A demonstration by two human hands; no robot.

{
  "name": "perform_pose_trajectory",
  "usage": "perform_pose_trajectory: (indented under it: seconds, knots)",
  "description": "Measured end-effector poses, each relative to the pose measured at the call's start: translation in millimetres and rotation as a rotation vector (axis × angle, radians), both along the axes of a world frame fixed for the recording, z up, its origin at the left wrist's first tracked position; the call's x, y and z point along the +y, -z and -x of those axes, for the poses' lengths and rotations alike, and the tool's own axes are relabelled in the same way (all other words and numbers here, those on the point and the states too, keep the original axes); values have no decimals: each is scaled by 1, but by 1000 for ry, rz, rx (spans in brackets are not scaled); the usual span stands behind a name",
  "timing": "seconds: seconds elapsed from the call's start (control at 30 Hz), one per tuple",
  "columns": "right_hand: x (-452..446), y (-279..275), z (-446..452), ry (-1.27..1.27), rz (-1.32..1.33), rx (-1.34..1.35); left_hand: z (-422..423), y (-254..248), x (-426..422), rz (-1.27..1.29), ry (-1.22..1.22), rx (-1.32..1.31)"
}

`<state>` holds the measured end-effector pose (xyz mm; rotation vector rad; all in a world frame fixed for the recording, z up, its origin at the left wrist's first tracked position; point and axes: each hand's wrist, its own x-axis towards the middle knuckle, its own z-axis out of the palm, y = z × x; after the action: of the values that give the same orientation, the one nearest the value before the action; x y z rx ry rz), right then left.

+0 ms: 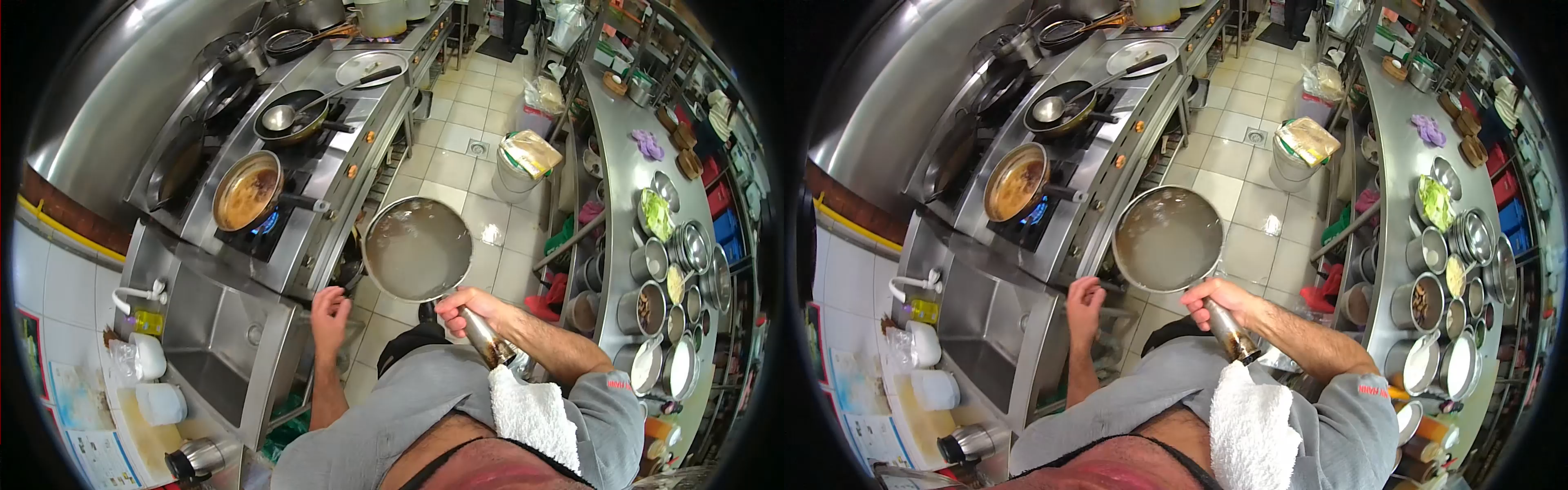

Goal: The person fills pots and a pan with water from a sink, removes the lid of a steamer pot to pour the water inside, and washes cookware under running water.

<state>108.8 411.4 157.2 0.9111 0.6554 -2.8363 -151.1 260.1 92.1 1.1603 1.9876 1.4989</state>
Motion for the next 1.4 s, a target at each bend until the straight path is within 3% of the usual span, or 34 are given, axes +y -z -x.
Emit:
perform_pose_trajectory:
  seconds: [0.2, 0.3, 0.37, 0.43, 0.63, 0.77, 0.83, 0.93, 1.0, 1.07, 1.23, 1.3, 1.33, 1.4]
  knots:
    - [131, 6, -27, 202, -25, -30, 4, 72, 154, 242, 316, 54]
    - [203, 5, -34, 298, -37, -59, 7, 76, 246, 286, 460, 190]
    - [250, 10, -41, 401, -14, -38, 3, 72, 309, 295, 482, 129]
    - [297, 14, -44, 449, -25, 13, 2, 71, 375, 202, 589, 271]
    - [452, 23, -57, 502, -38, 43, -14, 85, 548, 308, 690, 205]
    - [563, 27, -65, 473, -65, 70, -10, 134, 643, 388, 618, 195]
    - [615, 24, -69, 460, -45, 45, -2, 180, 664, 482, 554, 234]
    - [698, 18, -58, 438, -65, 44, 7, 205, 694, 597, 418, 164]
    - [753, 12, -50, 435, -87, 53, 22, 251, 707, 617, 297, 37]
    - [809, 10, -40, 440, -107, 58, 29, 246, 729, 714, 35, -616]
    - [948, 6, 0, 380, -83, 167, 87, 318, 768, 896, -25, -482]
    - [996, -7, 24, 483, -96, 178, 114, 333, 807, 814, 384, 70]
    - [1023, -14, 34, 492, -122, 163, 110, 291, 847, 977, 134, -217]
    - [1074, -27, 55, 504, -183, 111, 128, 302, 906, 873, 113, -105]
